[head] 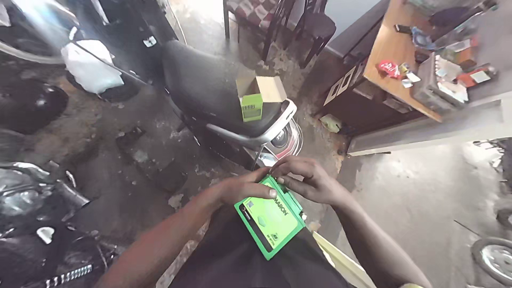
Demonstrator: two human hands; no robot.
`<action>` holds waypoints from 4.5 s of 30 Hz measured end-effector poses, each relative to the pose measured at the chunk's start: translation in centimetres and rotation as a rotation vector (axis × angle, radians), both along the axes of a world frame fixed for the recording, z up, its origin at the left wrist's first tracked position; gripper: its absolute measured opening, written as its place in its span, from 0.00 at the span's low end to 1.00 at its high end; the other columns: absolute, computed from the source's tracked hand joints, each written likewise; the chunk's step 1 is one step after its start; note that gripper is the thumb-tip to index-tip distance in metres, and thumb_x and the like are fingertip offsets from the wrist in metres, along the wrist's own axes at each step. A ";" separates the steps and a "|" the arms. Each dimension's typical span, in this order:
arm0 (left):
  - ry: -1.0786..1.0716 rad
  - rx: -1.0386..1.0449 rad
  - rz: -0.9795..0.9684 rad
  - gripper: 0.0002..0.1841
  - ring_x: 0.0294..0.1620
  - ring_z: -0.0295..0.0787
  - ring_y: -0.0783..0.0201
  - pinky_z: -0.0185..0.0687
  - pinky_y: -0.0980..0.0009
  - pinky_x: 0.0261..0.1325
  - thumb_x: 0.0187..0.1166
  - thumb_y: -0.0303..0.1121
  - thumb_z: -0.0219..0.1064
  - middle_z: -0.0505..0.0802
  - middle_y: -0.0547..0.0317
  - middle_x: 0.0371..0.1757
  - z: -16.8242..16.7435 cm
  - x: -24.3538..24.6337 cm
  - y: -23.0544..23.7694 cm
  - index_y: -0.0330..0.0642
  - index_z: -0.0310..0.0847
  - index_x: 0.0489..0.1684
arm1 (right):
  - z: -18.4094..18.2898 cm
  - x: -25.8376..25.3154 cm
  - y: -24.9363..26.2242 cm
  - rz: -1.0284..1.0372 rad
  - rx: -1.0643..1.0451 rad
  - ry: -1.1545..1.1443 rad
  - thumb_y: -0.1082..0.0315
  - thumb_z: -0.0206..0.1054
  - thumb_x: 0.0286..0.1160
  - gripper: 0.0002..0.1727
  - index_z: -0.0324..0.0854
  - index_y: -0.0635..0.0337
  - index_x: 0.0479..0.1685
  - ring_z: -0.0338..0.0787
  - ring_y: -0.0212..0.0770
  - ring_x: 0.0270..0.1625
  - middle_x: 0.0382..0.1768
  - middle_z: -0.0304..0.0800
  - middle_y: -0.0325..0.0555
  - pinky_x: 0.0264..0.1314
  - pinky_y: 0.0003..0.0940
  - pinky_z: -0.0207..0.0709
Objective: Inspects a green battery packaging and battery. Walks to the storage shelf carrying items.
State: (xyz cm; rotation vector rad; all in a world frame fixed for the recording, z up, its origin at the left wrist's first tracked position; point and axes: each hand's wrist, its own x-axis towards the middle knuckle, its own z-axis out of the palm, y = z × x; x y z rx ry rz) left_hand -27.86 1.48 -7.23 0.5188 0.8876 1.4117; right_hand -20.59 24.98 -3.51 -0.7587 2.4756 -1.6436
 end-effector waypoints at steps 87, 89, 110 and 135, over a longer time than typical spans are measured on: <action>0.162 -0.079 -0.044 0.37 0.57 0.92 0.63 0.89 0.58 0.63 0.81 0.49 0.66 0.91 0.58 0.60 0.5 -7.5 15.1 0.45 0.54 0.85 | -3.7 -7.6 15.5 -0.001 -0.319 0.115 0.71 0.76 0.71 0.09 0.86 0.70 0.36 0.88 0.44 0.55 0.48 0.89 0.57 0.59 0.38 0.84; 0.157 -0.059 -0.041 0.34 0.58 0.91 0.64 0.88 0.59 0.64 0.82 0.49 0.65 0.92 0.60 0.61 0.9 -7.5 15.2 0.48 0.57 0.85 | -3.6 -7.7 15.5 0.028 -0.329 0.123 0.72 0.73 0.73 0.09 0.86 0.72 0.41 0.89 0.44 0.54 0.51 0.89 0.59 0.57 0.37 0.85; 0.182 -0.045 -0.020 0.34 0.59 0.91 0.64 0.88 0.59 0.65 0.82 0.49 0.65 0.92 0.60 0.61 0.7 -7.1 15.1 0.46 0.58 0.84 | -3.6 -7.5 15.2 0.001 -0.305 0.131 0.72 0.74 0.72 0.08 0.89 0.71 0.38 0.90 0.44 0.52 0.45 0.92 0.56 0.57 0.38 0.85; 0.203 -0.021 0.002 0.35 0.60 0.91 0.67 0.87 0.62 0.67 0.79 0.53 0.69 0.92 0.63 0.62 1.2 -6.7 14.7 0.50 0.63 0.83 | -2.4 -7.7 15.0 0.046 -0.189 0.214 0.73 0.72 0.71 0.09 0.91 0.69 0.44 0.91 0.47 0.58 0.50 0.93 0.57 0.65 0.44 0.84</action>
